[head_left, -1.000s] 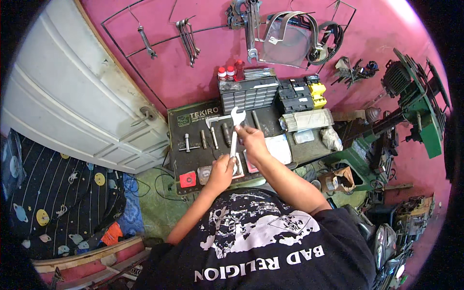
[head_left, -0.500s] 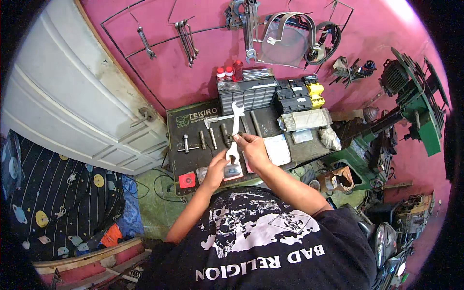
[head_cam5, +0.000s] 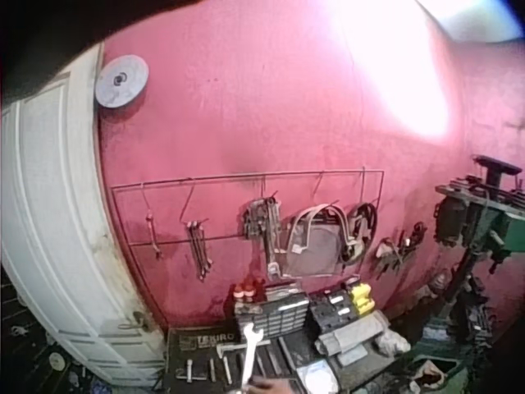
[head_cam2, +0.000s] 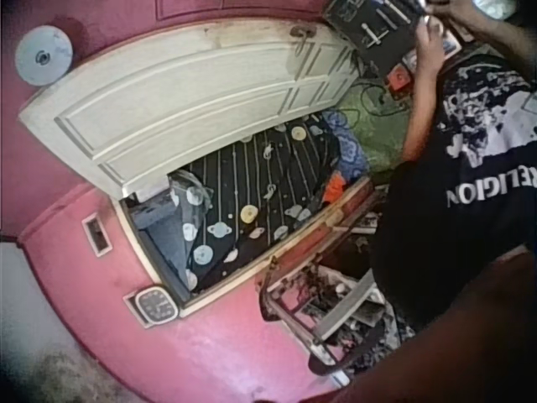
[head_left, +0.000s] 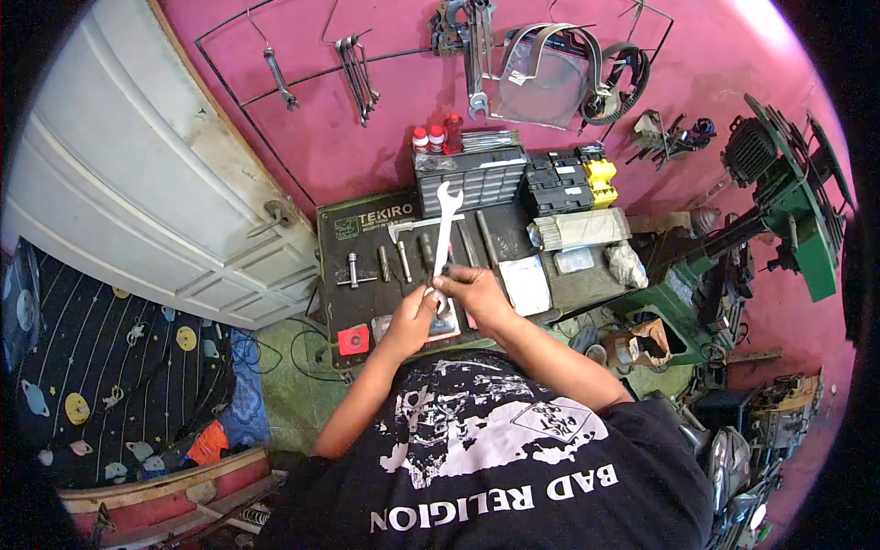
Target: The person organizes various tools on a workbench, including a wrench, a screwdriver, and a caliper. They wipe the tools with a cloth and place them into a tool case. The person also handles a metal rod and a small plastic bag.
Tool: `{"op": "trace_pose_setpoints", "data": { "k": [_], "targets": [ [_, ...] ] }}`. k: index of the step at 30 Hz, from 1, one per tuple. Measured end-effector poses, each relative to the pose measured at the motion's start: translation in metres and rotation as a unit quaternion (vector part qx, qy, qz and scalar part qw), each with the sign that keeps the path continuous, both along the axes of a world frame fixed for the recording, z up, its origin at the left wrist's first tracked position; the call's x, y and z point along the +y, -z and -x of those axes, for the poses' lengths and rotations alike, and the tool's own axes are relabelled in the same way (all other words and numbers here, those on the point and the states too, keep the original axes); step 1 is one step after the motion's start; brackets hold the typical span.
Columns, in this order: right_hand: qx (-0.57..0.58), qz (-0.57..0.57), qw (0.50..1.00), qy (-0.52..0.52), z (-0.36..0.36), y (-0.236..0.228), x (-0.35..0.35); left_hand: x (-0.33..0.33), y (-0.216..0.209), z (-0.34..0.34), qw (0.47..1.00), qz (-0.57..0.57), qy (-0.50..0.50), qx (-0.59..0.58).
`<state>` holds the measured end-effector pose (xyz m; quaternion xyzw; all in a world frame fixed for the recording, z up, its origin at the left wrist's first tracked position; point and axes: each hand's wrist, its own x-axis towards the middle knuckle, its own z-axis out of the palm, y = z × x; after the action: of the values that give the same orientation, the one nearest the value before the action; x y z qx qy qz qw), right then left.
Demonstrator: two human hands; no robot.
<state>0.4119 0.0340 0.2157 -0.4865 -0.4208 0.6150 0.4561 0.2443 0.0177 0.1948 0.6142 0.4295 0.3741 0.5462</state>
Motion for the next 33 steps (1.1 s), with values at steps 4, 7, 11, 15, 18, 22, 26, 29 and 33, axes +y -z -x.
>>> {"op": "trace_pose_setpoints", "data": {
  "k": [4, 7, 11, 15, 18, 22, 26, 29, 33],
  "targets": [
    [0.017, 0.018, 1.000, 0.011, 0.003, -0.001, -0.009, -0.007, -0.017, -0.001, 0.997, -0.059, 0.004, 0.048],
    [0.014, 0.022, 0.999, 0.047, 0.007, 0.004, -0.002, -0.003, 0.005, 0.001, 0.995, -0.073, 0.003, 0.074],
    [0.072, 0.035, 0.996, 0.029, 0.008, 0.012, 0.004, -0.004, 0.007, -0.002, 0.998, -0.051, -0.025, 0.028],
    [-0.018, -0.016, 0.999, -0.031, -0.011, 0.014, -0.002, -0.010, 0.017, -0.006, 0.999, -0.023, -0.036, -0.007],
    [-0.185, -0.177, 0.966, 0.034, -0.027, 0.007, 0.002, -0.005, 0.024, -0.009, 0.998, -0.038, -0.031, -0.025],
    [-0.468, -0.400, 0.756, 0.222, -0.047, -0.043, 0.023, -0.010, 0.036, -0.003, 0.998, -0.052, 0.001, -0.023],
    [-0.557, -0.480, 0.667, 0.123, -0.053, -0.050, 0.054, -0.022, -0.006, -0.012, 0.998, 0.014, 0.040, -0.041],
    [-0.558, -0.450, 0.692, 0.077, -0.040, -0.037, 0.049, -0.028, -0.020, -0.014, 0.999, -0.034, 0.010, 0.002],
    [-0.553, -0.453, 0.696, 0.067, -0.039, -0.021, 0.036, -0.019, -0.003, -0.007, 0.996, -0.083, 0.000, 0.027]
  ]
}}
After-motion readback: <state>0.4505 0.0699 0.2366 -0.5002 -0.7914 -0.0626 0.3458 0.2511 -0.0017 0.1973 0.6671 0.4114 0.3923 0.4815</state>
